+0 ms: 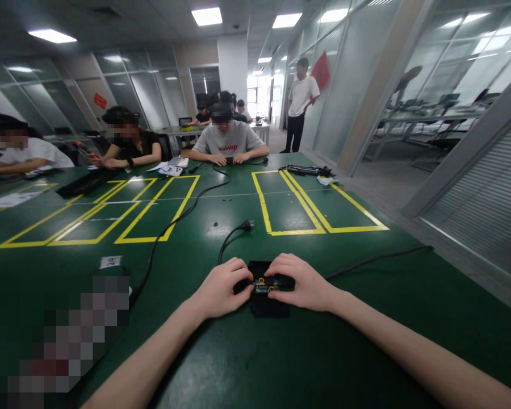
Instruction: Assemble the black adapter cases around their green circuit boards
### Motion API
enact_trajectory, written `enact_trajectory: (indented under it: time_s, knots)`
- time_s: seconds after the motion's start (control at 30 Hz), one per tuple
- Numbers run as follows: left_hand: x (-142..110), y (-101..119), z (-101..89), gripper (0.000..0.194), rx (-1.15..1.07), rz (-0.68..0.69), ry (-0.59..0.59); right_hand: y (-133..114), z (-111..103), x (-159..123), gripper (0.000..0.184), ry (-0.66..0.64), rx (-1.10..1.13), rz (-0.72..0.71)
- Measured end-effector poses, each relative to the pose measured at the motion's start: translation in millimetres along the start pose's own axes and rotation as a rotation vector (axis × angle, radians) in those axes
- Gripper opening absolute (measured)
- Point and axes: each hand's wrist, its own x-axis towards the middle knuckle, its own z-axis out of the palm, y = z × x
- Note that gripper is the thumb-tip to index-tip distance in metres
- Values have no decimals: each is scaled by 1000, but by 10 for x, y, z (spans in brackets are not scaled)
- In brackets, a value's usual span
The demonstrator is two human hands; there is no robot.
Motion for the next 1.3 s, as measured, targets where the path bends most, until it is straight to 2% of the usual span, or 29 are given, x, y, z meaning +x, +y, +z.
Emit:
enact_trajectory:
  time_s: [0.1, 0.23, 0.33, 0.4, 0.57, 0.67, 0.8, 1.03, 1.3]
  knots:
    - [0, -3, 0, 8, 26, -5, -26, -7, 6, 7, 19, 27, 17, -22]
    - [-8, -20, -11, 12, 65, -30, -37, -8, -73, 2, 13, 75, -72, 2]
    - [-2, -15, -53, 17, 54, -40, -21, 45, -159, -24, 5, 6, -163, 40]
    - [2, 8, -87, 18, 33, -39, 8, 85, -207, -47, 7, -42, -171, 48]
    - [-39, 123, -131, 14, -59, 8, 36, 26, -278, -108, 15, -43, -96, -26]
    - [-95, 174, -124, 13, -124, 34, -21, -83, -270, -134, 12, -116, -48, -61]
    - [-140, 160, -95, 13, -168, 21, -80, -138, -235, -133, 10, -209, -32, -33]
    - [-90, 141, -67, 14, -85, -40, -57, -74, -260, -109, 8, -172, -64, -25]
    - [-84, 95, -97, 12, -81, -20, -37, 2, -211, -117, 14, -132, 178, 109]
